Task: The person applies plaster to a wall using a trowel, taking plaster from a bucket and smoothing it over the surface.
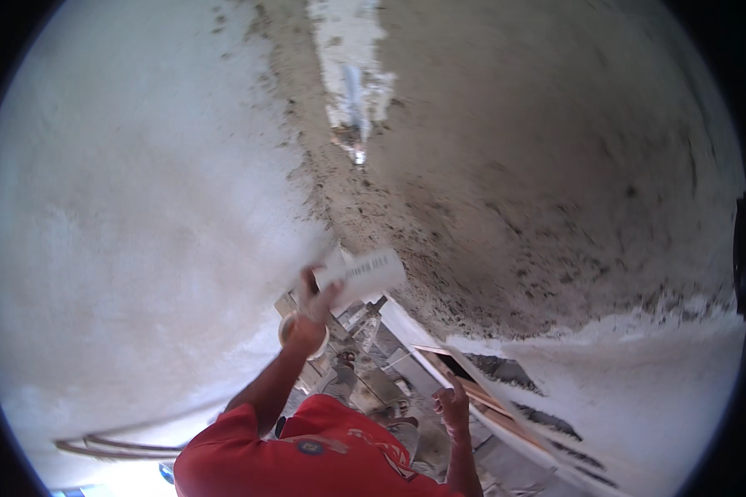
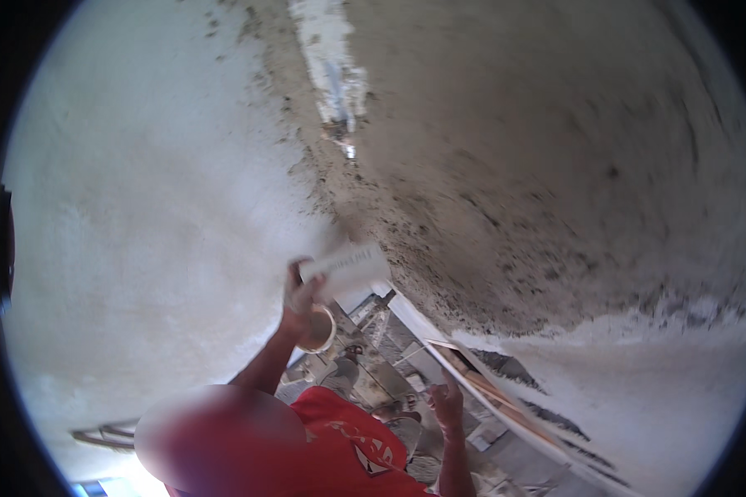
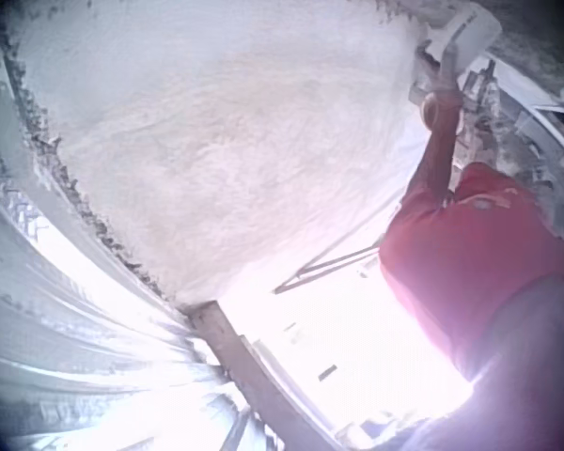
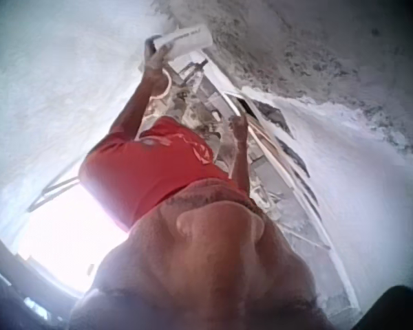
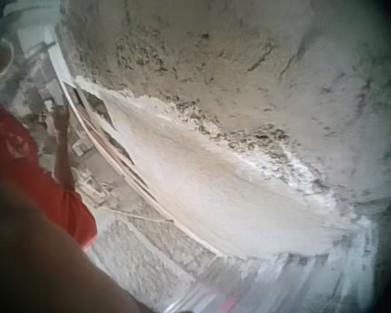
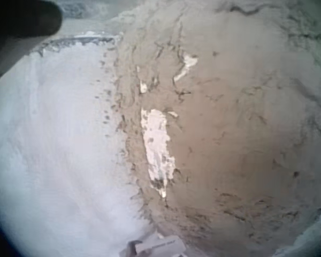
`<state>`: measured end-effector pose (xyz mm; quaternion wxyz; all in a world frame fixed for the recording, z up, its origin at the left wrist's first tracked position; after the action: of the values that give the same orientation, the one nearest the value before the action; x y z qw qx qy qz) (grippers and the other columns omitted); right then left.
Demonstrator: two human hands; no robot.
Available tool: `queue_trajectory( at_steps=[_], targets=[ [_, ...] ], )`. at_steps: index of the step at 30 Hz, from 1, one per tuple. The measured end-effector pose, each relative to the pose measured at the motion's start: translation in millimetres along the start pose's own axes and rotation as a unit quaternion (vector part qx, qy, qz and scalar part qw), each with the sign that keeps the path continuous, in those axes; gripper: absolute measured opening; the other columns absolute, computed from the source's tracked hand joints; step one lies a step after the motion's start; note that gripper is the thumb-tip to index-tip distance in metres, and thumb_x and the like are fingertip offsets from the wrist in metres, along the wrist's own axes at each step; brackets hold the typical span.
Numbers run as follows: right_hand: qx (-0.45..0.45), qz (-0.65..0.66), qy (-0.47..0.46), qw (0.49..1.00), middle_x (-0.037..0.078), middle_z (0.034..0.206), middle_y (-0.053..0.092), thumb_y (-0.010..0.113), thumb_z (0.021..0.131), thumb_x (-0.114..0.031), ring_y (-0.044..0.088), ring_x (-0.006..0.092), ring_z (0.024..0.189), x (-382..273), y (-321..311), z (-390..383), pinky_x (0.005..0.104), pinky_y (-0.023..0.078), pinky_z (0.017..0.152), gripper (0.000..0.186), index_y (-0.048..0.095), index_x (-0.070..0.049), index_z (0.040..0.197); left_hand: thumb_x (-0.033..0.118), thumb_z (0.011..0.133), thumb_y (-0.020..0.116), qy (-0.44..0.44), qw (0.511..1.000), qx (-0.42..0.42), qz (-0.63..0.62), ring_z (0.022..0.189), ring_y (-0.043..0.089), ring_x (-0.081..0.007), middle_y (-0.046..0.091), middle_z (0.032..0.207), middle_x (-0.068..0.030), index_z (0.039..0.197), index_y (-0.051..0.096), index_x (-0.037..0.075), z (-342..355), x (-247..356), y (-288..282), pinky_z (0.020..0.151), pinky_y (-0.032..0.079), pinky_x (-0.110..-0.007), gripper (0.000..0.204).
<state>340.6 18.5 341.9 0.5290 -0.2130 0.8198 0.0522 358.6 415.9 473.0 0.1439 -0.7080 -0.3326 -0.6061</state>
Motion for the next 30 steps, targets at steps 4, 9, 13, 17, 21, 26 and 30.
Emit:
queue_trajectory(
  at_steps=[4, 9, 13, 17, 21, 26, 30],
  targets=[
    [-0.014, -0.068, 0.032, 0.997, 0.008, 0.076, 0.065, 0.060, 0.089, -0.016, 0.057, 0.0093, 0.055, -12, 4, 4, 0.0236, 0.047, 0.049, 0.058, 0.042, 0.000, 0.142, 0.021, 0.086, 0.070, 0.230, 0.966, 0.112, 0.041, 0.091, 0.053, -0.0165, 0.052, 0.103, -0.0110, 0.125, 0.041, 0.001, 49, 110, -7, 0.078, 0.048, -0.030, 0.052],
    [-0.021, -0.132, 0.015, 0.991, 0.007, 0.075, 0.065, 0.063, 0.089, -0.016, 0.059, 0.0111, 0.056, -39, 3, 10, 0.0252, 0.047, 0.051, 0.058, 0.043, 0.002, 0.141, 0.025, 0.082, 0.074, 0.356, 0.899, 0.208, 0.149, 0.097, 0.052, -0.0266, 0.050, 0.108, -0.0196, 0.123, 0.041, -0.003, 103, 175, 3, 0.085, 0.046, -0.040, 0.060],
    [0.009, -0.147, 0.028, 0.989, 0.009, 0.075, 0.065, 0.063, 0.088, -0.015, 0.061, 0.0119, 0.056, -62, 12, 8, 0.0258, 0.049, 0.050, 0.058, 0.045, 0.003, 0.140, 0.029, 0.082, 0.074, 0.414, 0.864, 0.241, 0.153, 0.093, 0.053, -0.0252, 0.049, 0.106, -0.0188, 0.124, 0.042, -0.005, 128, 191, 8, 0.082, 0.047, -0.039, 0.062],
    [0.030, -0.125, 0.018, 0.992, 0.010, 0.076, 0.065, 0.062, 0.087, -0.014, 0.061, 0.0126, 0.055, -61, 17, 3, 0.0264, 0.050, 0.049, 0.056, 0.046, 0.004, 0.138, 0.030, 0.081, 0.075, 0.407, 0.876, 0.216, 0.141, 0.095, 0.053, -0.0259, 0.048, 0.110, -0.0199, 0.124, 0.042, -0.005, 147, 192, 12, 0.082, 0.047, -0.039, 0.063],
    [0.036, -0.145, 0.041, 0.988, 0.010, 0.075, 0.067, 0.061, 0.087, -0.014, 0.060, 0.0125, 0.054, -62, 26, -3, 0.0256, 0.050, 0.049, 0.055, 0.047, 0.006, 0.136, 0.031, 0.081, 0.075, 0.399, 0.882, 0.203, 0.145, 0.093, 0.054, -0.0256, 0.050, 0.108, -0.0188, 0.122, 0.043, -0.004, 150, 195, 11, 0.081, 0.047, -0.039, 0.063],
    [0.027, -0.151, 0.035, 0.988, 0.009, 0.072, 0.066, 0.061, 0.087, -0.014, 0.059, 0.0114, 0.054, -61, 33, -5, 0.0246, 0.048, 0.049, 0.054, 0.047, 0.007, 0.136, 0.032, 0.080, 0.075, 0.383, 0.890, 0.203, 0.142, 0.091, 0.054, -0.0256, 0.052, 0.105, -0.0186, 0.121, 0.044, -0.004, 151, 192, 5, 0.079, 0.048, -0.040, 0.063],
    [0.029, -0.139, 0.043, 0.989, 0.007, 0.071, 0.064, 0.063, 0.089, -0.014, 0.057, 0.0096, 0.053, -66, 30, -1, 0.0241, 0.046, 0.046, 0.054, 0.046, 0.003, 0.138, 0.032, 0.080, 0.075, 0.382, 0.890, 0.205, 0.141, 0.092, 0.055, -0.0264, 0.052, 0.105, -0.0192, 0.120, 0.044, -0.004, 153, 191, 5, 0.080, 0.048, -0.041, 0.062]
  ],
)
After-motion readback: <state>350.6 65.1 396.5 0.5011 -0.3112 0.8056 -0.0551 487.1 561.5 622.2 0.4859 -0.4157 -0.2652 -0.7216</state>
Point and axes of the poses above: each hand's wrist, its own z-axis towards the middle knuckle, its own y-axis out of the palm, x = y × z, the point moved 6 cm from there along z, towards the middle knuckle
